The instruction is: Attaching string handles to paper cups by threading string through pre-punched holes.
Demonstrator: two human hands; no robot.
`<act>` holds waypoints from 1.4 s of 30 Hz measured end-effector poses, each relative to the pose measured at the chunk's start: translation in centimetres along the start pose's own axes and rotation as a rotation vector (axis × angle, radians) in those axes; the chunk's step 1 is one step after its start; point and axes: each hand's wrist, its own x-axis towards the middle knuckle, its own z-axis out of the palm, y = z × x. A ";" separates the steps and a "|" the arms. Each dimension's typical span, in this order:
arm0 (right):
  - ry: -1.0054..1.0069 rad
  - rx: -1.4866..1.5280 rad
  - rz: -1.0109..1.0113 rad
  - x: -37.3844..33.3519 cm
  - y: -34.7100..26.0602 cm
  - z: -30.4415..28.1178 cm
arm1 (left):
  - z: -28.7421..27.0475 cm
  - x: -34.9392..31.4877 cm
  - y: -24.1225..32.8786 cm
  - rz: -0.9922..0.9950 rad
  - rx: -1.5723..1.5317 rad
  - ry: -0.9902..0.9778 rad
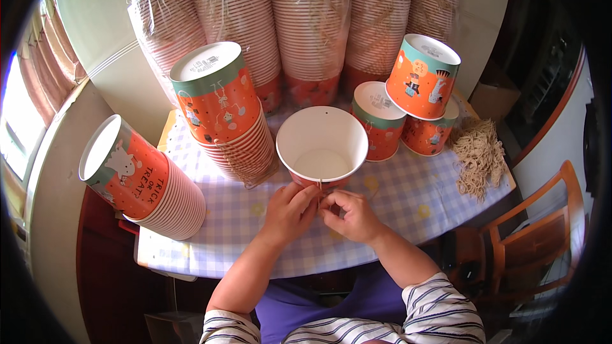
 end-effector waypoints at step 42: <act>0.136 0.198 0.100 0.5 0.8 0.6 | 0.0 -0.7 0.1 -1.091 -1.170 -0.193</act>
